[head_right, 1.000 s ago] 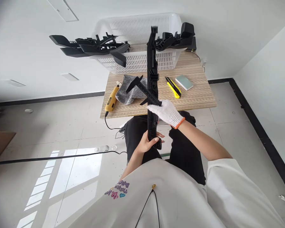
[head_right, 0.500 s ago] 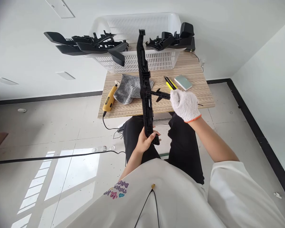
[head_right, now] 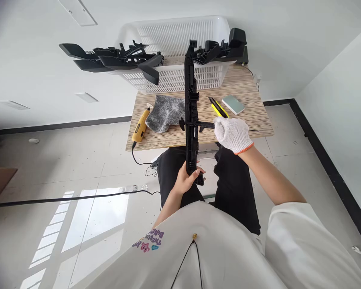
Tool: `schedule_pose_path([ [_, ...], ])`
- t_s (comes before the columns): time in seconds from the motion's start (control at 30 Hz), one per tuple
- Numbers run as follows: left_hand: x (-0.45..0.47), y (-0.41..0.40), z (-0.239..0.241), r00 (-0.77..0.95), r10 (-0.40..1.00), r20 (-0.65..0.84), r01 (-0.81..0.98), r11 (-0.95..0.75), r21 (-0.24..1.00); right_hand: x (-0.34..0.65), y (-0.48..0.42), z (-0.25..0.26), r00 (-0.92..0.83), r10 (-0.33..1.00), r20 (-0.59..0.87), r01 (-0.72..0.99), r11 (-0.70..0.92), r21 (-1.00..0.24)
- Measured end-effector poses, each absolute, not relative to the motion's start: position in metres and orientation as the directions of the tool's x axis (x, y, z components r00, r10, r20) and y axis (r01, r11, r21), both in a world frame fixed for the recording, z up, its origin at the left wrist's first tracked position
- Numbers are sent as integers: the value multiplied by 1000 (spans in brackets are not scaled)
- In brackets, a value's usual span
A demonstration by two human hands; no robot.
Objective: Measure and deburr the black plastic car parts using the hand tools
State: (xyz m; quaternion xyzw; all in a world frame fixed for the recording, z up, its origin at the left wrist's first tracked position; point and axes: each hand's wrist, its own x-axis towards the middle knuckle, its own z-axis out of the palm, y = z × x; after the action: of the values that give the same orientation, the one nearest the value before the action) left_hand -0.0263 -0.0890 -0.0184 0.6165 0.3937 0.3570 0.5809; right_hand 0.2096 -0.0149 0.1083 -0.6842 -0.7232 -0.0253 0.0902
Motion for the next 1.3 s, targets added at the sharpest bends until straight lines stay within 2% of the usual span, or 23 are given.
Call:
schedule_pose_path([
  [0.23,-26,-89,-17,430,903,-21,59,-5,998,215,-16,105,-26,989,143,999,28,-16],
  [0.47,-26,-90,-19,428,903,-39,29,29,999,225,-17,105,-57,994,97,998,57,1],
  [0.6,-26,-89,-19,428,903,-35,10,34,999,226,-20,108,-47,984,172,999,44,22],
  [0.73,-25,-88,-19,423,906,-14,3,14,1000,229,-22,108,-114,967,229,993,106,47],
  [0.93,-27,-89,-20,433,901,-31,-11,40,999,231,-22,103,-184,957,225,983,174,66],
  [1.3,-27,-88,-19,434,900,-45,27,37,999,233,-24,99,-184,956,229,983,174,62],
])
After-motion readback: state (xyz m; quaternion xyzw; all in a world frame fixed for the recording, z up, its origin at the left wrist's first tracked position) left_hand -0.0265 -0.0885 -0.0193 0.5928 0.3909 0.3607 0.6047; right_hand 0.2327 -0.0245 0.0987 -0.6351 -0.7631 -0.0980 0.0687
